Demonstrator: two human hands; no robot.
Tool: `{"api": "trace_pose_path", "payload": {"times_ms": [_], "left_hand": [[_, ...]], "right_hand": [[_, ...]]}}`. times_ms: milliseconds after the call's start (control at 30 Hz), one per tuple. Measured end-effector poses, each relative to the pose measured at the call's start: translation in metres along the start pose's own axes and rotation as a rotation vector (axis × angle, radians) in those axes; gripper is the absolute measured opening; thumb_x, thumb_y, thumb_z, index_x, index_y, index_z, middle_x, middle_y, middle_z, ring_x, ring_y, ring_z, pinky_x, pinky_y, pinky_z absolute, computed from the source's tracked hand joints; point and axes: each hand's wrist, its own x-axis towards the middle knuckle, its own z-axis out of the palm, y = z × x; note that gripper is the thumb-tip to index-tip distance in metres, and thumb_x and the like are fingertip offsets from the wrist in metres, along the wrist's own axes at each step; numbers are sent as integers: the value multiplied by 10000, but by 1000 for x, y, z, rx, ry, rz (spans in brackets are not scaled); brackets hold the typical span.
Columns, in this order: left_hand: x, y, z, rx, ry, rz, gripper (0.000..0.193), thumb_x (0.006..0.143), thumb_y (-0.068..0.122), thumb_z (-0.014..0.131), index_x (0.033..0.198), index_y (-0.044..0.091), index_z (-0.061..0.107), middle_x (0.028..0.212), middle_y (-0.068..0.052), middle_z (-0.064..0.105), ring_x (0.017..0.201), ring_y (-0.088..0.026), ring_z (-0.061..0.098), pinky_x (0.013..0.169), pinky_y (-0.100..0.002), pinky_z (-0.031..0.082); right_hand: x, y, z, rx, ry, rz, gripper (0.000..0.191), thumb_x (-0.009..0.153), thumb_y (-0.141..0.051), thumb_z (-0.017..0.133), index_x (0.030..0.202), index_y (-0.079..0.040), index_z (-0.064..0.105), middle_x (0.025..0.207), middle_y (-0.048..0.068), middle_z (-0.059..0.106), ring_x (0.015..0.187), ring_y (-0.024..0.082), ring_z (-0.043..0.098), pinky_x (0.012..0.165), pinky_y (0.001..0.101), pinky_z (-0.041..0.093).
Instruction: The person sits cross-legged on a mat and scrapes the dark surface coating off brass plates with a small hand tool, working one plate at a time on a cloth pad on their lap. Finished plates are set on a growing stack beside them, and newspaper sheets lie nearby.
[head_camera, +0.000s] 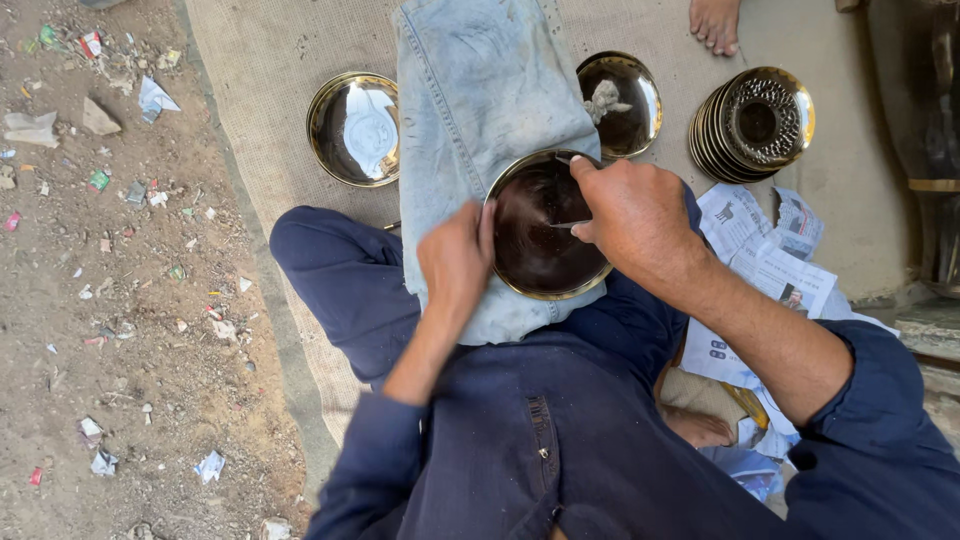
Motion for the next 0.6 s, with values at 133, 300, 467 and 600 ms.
{"api": "trace_pose_path", "payload": {"times_ms": [133,300,467,600], "left_hand": [[-41,0,-4,59,-58,-127,334,1027,295,597,788,61,619,659,-204,632,622,-444,626,570,-553,455],[22,-2,9,98,7,133,309,996,326,616,879,41,621,765,-175,671,713,-413,659,596,-532,478],[81,5,28,38,-128,378,332,999,366,634,850,70,629,747,-159,682,704,-407,664,593,-517,484],[32,-3,11,30,-14,116,358,1014,357,620,802,69,634,685,-201,644,661,-446,627,580,-538,455]], "right_hand": [[8,1,2,13,-35,-13,729,667,-315,905,1304,-71,647,727,154,715,719,365,731,605,483,572],[5,1,3,-30,-40,-20,754,671,-341,904,1314,-51,638,710,159,708,705,365,729,601,480,574],[-2,-1,6,3,-13,6,756,667,-336,909,1313,-51,640,712,161,709,703,358,732,607,475,577],[-3,4,7,58,25,6,746,658,-328,912,1301,-56,650,709,166,705,707,361,728,609,474,573]]}}
